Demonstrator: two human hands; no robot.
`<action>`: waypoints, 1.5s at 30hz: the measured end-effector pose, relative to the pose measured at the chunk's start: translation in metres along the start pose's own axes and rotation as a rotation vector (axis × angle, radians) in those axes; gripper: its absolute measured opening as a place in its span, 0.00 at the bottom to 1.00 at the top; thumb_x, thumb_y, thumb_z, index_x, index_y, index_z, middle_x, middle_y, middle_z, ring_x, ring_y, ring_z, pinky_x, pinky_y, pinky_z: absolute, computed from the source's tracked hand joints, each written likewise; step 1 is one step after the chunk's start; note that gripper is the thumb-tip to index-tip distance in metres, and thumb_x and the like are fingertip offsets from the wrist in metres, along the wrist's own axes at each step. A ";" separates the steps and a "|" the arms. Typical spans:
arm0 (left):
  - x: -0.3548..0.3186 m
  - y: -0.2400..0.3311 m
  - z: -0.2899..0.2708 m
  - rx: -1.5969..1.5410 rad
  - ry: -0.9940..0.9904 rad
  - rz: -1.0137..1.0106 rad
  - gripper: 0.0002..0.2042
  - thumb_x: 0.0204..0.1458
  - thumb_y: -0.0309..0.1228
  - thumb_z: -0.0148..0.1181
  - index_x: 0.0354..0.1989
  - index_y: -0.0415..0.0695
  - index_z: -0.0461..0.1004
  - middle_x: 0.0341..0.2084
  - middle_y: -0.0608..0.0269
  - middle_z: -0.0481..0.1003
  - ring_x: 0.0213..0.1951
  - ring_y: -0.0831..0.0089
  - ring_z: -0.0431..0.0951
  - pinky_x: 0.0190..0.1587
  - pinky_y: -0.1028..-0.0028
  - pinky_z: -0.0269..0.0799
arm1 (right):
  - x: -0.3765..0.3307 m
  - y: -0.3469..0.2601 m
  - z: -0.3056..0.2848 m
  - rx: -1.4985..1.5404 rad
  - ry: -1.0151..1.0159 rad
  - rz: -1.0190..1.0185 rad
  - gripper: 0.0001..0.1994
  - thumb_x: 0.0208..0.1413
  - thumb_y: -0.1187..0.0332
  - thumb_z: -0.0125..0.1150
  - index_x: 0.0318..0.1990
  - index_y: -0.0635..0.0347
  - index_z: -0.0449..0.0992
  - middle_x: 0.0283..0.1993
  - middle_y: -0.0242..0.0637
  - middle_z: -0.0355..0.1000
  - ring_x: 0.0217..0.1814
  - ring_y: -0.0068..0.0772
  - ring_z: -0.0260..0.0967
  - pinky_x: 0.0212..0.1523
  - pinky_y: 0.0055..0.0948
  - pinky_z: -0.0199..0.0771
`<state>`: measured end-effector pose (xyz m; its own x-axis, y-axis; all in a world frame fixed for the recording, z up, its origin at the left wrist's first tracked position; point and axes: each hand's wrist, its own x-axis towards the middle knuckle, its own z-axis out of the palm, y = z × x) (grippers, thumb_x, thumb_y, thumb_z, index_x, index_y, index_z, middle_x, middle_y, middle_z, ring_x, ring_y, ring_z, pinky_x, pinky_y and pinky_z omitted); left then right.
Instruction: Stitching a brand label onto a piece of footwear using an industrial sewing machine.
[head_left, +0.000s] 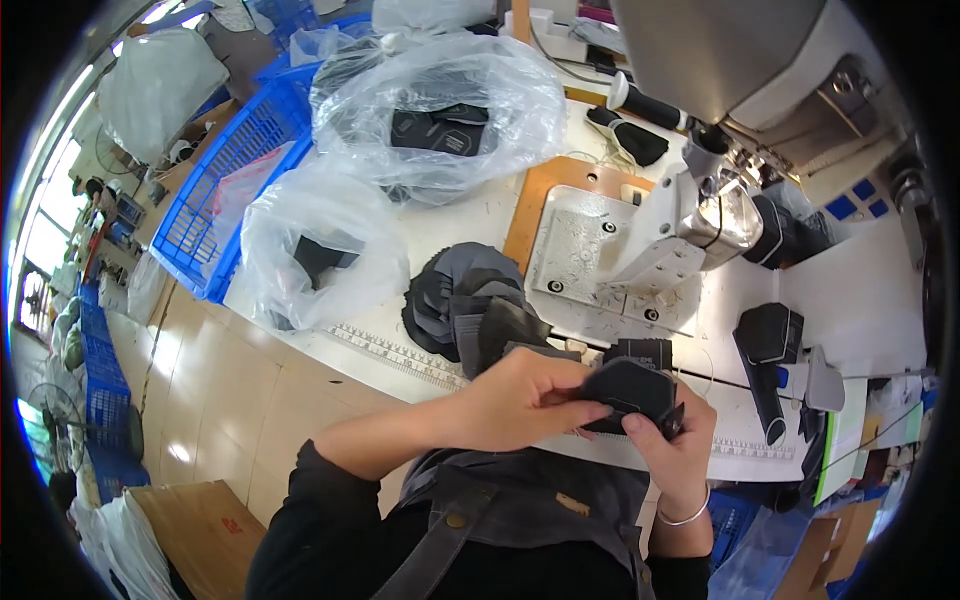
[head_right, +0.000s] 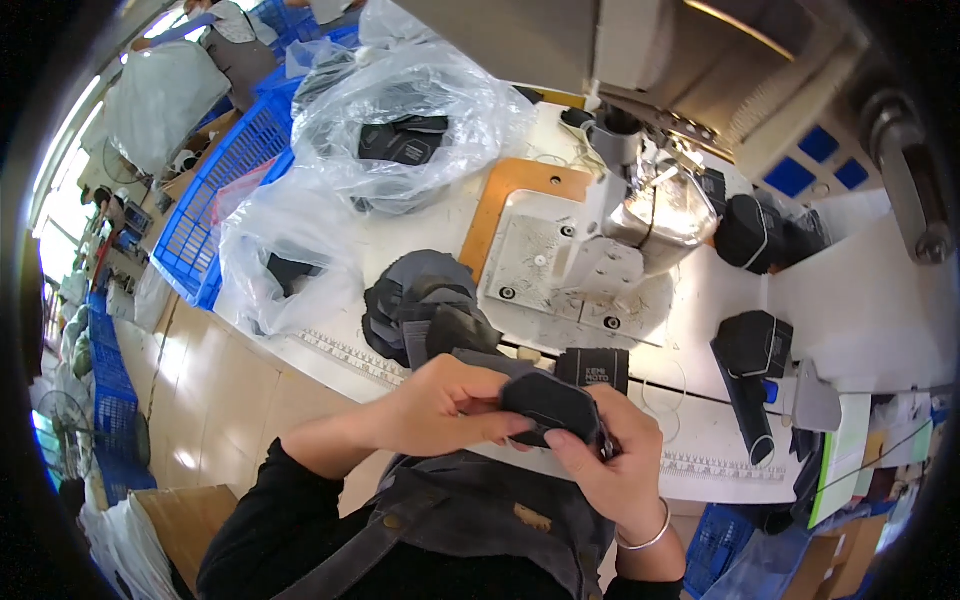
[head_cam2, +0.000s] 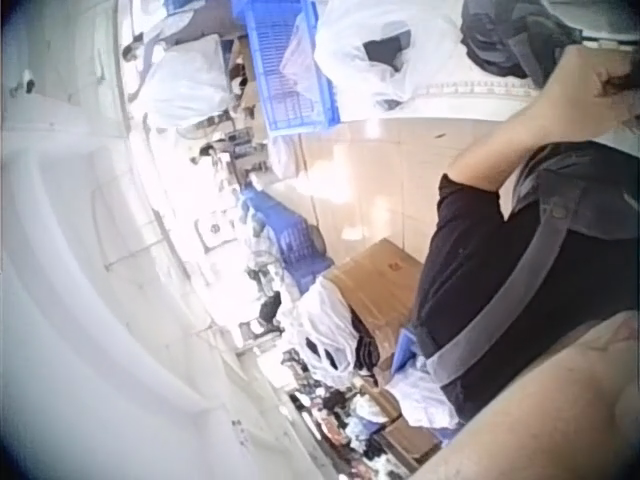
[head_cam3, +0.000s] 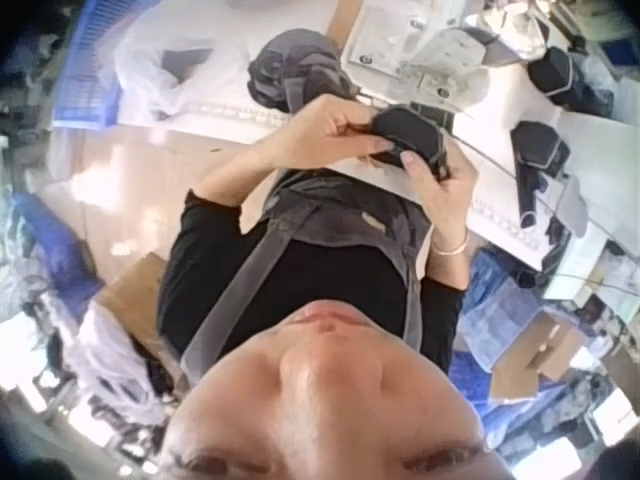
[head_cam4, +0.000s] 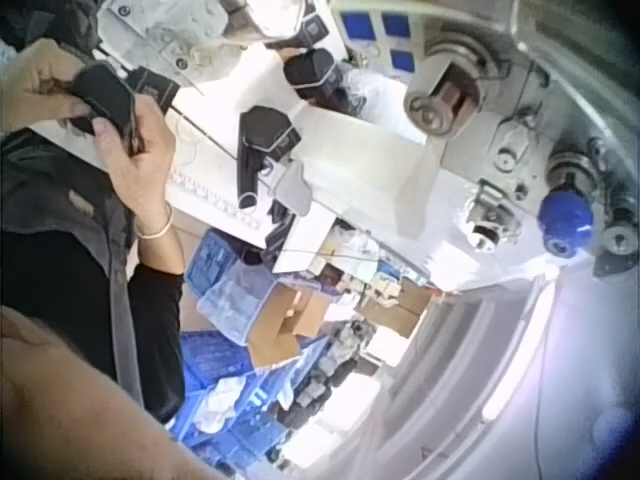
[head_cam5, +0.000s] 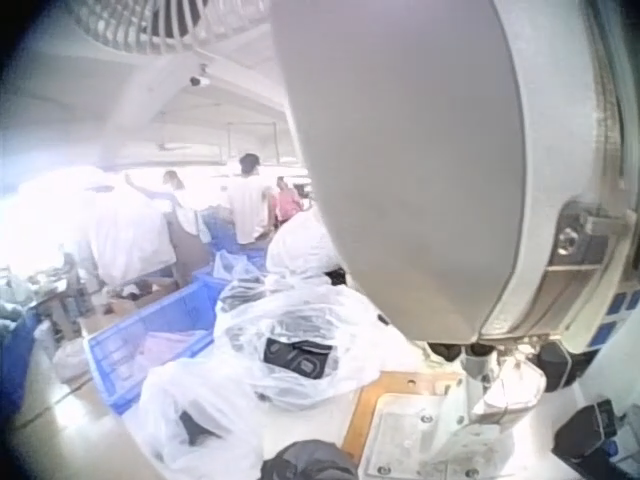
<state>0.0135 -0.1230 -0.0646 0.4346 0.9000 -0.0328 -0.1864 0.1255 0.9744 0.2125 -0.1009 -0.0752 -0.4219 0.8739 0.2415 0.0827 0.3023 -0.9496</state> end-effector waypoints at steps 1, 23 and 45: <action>0.000 0.000 0.001 0.105 0.001 0.019 0.09 0.50 0.24 0.54 0.39 0.35 0.71 0.25 0.69 0.72 0.29 0.86 0.69 0.31 0.84 0.68 | 0.001 -0.001 0.006 0.028 0.079 0.021 0.09 0.41 0.72 0.63 0.30 0.66 0.73 0.24 0.28 0.66 0.21 0.15 0.55 0.22 0.15 0.53; -0.024 0.069 -0.118 0.679 0.796 0.140 0.11 0.51 0.35 0.53 0.31 0.39 0.71 0.17 0.71 0.70 0.18 0.88 0.65 0.19 0.84 0.60 | -0.012 -0.004 -0.020 0.211 0.172 0.177 0.13 0.53 0.67 0.52 0.24 0.70 0.69 0.18 0.35 0.65 0.17 0.18 0.61 0.18 0.14 0.55; 0.081 0.041 -0.175 1.455 0.523 0.544 0.13 0.49 0.35 0.54 0.35 0.35 0.70 0.25 0.59 0.71 0.29 0.75 0.69 0.33 0.74 0.63 | -0.026 -0.002 -0.028 0.141 0.268 0.209 0.13 0.53 0.67 0.52 0.23 0.69 0.68 0.18 0.35 0.65 0.18 0.20 0.61 0.21 0.17 0.58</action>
<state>-0.1127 0.0283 -0.0663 0.2148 0.7775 0.5911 0.8599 -0.4375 0.2629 0.2491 -0.1138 -0.0740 -0.1562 0.9855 0.0655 0.0094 0.0678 -0.9977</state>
